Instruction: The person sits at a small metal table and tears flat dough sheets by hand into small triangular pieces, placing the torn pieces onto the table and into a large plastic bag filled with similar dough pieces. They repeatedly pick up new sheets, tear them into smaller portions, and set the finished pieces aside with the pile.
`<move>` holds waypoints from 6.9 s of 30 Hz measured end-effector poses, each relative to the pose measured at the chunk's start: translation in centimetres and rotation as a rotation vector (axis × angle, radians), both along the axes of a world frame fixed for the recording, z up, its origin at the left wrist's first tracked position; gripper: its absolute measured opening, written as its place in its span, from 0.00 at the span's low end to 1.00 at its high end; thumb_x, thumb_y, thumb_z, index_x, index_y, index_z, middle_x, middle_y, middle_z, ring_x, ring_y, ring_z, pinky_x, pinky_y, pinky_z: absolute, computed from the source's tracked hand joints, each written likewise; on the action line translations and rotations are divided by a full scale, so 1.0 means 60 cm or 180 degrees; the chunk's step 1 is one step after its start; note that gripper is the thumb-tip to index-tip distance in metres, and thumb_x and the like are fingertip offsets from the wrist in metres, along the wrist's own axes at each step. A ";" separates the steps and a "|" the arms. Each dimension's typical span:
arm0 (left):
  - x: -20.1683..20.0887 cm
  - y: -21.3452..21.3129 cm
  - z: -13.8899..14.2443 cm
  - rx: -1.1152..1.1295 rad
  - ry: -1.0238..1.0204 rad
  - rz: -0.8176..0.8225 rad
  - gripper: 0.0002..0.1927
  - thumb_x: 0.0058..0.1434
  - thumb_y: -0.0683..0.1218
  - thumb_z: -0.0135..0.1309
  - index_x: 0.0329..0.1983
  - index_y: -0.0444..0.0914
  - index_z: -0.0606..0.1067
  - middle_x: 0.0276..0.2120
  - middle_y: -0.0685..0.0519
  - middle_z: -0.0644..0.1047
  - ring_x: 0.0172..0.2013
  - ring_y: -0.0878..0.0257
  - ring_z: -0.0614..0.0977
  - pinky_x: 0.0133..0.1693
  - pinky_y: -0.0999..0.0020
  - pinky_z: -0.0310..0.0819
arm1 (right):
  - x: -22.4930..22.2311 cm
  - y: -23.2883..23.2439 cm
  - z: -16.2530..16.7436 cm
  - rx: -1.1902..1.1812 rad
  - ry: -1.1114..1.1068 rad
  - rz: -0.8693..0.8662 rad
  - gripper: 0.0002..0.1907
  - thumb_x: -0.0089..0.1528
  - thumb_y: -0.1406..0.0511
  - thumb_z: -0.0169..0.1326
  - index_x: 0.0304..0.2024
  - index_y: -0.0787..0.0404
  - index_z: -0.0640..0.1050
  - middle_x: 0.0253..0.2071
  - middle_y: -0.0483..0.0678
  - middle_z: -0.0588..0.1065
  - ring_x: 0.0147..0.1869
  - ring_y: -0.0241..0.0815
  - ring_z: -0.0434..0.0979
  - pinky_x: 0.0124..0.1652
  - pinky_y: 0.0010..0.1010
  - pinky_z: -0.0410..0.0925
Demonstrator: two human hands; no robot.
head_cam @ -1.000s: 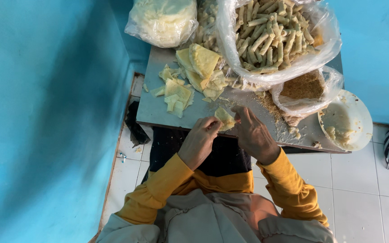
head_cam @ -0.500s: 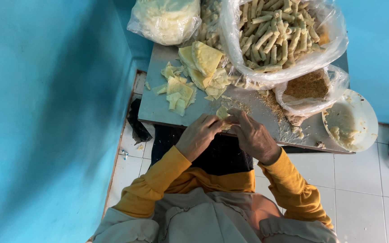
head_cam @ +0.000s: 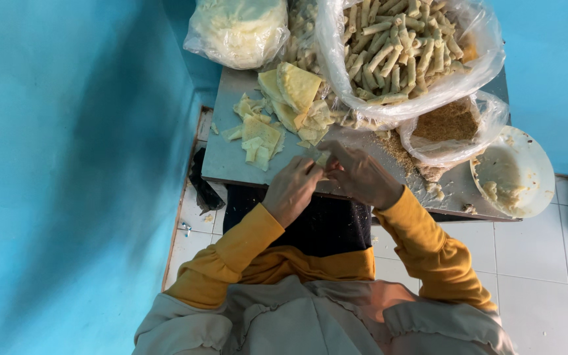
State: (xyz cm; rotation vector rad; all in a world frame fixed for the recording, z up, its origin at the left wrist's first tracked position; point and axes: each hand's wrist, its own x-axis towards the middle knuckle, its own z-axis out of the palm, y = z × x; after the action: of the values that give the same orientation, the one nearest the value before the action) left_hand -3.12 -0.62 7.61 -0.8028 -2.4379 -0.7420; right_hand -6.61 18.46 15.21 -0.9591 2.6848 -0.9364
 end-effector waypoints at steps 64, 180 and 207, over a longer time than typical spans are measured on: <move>-0.046 -0.045 0.023 -0.0107 -0.0027 0.0909 0.29 0.65 0.52 0.55 0.65 0.33 0.69 0.63 0.45 0.68 0.63 0.48 0.66 0.61 0.34 0.53 | 0.009 -0.001 -0.029 0.0626 0.1969 -0.0498 0.43 0.53 0.80 0.47 0.73 0.66 0.60 0.63 0.63 0.74 0.71 0.57 0.71 0.65 0.45 0.63; 0.007 0.014 0.084 0.2784 -0.1458 0.0119 0.06 0.63 0.40 0.59 0.40 0.31 0.77 0.35 0.47 0.82 0.33 0.63 0.85 0.38 0.69 0.82 | 0.052 -0.051 -0.055 -0.3605 -0.0702 -0.1089 0.22 0.64 0.81 0.52 0.58 0.64 0.67 0.49 0.50 0.75 0.54 0.39 0.78 0.55 0.30 0.75; 0.015 0.042 0.040 0.3482 -0.1665 -0.0061 0.07 0.67 0.38 0.57 0.44 0.31 0.72 0.35 0.50 0.76 0.34 0.70 0.76 0.36 0.75 0.72 | 0.066 -0.035 -0.063 -0.4047 -0.1002 -0.1327 0.22 0.63 0.81 0.51 0.58 0.65 0.67 0.49 0.54 0.76 0.52 0.42 0.78 0.51 0.31 0.75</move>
State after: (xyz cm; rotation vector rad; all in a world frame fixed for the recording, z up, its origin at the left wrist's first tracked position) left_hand -2.21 1.89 9.98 -0.1811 -1.8837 -2.1963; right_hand -2.68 16.36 11.45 -0.2318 1.8280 -2.6983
